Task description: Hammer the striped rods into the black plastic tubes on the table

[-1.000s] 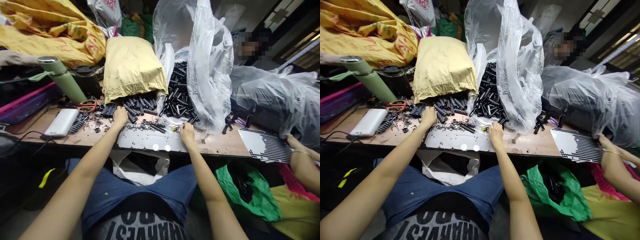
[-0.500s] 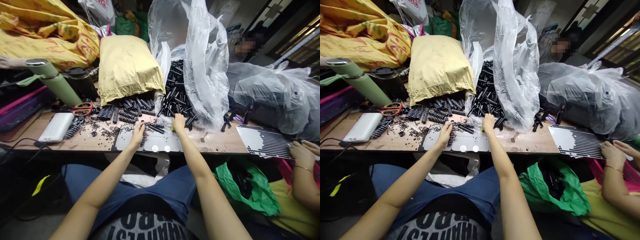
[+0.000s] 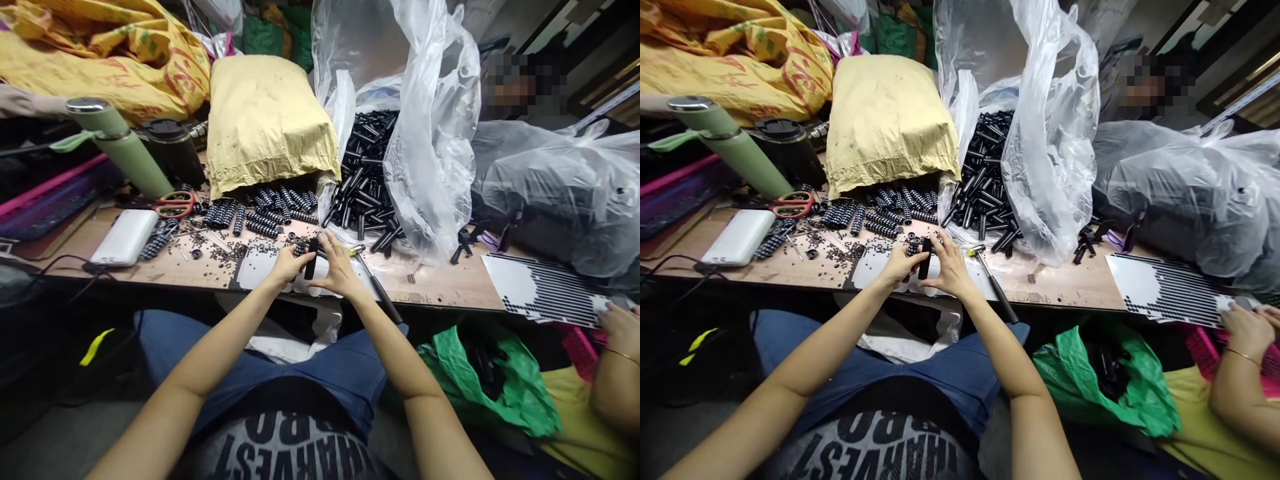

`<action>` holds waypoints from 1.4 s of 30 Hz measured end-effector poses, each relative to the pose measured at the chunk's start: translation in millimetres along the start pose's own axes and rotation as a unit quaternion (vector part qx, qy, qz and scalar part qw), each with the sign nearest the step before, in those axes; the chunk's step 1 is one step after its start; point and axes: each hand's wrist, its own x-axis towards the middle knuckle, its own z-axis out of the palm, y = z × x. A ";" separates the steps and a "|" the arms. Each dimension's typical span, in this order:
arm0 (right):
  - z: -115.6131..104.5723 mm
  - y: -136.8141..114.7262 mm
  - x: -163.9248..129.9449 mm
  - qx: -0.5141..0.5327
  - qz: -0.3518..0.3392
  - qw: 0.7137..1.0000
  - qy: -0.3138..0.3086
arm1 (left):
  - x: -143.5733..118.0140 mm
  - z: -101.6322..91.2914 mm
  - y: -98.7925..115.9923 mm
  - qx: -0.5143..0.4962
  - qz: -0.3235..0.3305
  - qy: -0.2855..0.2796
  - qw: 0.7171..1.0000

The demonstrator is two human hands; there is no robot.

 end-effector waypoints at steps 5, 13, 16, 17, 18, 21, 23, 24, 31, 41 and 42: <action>-17.1 -3.2 7.3 -0.092 -0.066 0.992 -0.048 | -5.2 -1.1 -2.2 -0.017 0.053 -0.032 0.998; -7.6 -10.5 -13.7 0.085 -0.070 0.993 -0.049 | -18.0 -4.6 9.4 -0.065 0.026 -0.025 0.997; -6.6 -19.1 -13.3 0.122 -0.086 0.987 -0.058 | -20.1 1.7 10.6 -0.118 0.000 -0.002 0.993; -5.6 -21.0 -12.6 0.125 -0.094 0.986 -0.061 | -21.0 4.1 11.2 -0.137 -0.006 0.006 0.990; -4.4 -22.2 -11.7 0.124 -0.104 0.985 -0.063 | -22.3 6.5 12.2 -0.153 -0.014 0.013 0.988; 0.4 -21.8 -10.0 0.107 -0.130 0.984 -0.055 | -28.9 12.7 17.9 -0.171 -0.037 0.018 0.984; 2.6 -19.9 -10.0 0.100 -0.126 0.986 -0.044 | -33.7 15.5 23.2 -0.164 -0.039 0.015 0.985; 3.1 -19.0 -10.3 0.101 -0.119 0.987 -0.040 | -35.6 16.4 25.7 -0.159 -0.039 0.014 0.986; 10.0 -15.1 -16.4 0.080 -0.062 0.995 -0.002 | -32.6 15.3 17.6 -0.056 -0.043 -0.014 0.997; 2.4 37.2 -64.4 -0.178 0.161 0.963 0.122 | -28.5 -6.8 -45.2 0.588 0.313 -0.093 0.740; -11.1 46.1 -72.5 -0.233 0.236 0.932 0.150 | -28.1 -12.2 -45.1 0.614 0.323 -0.106 0.713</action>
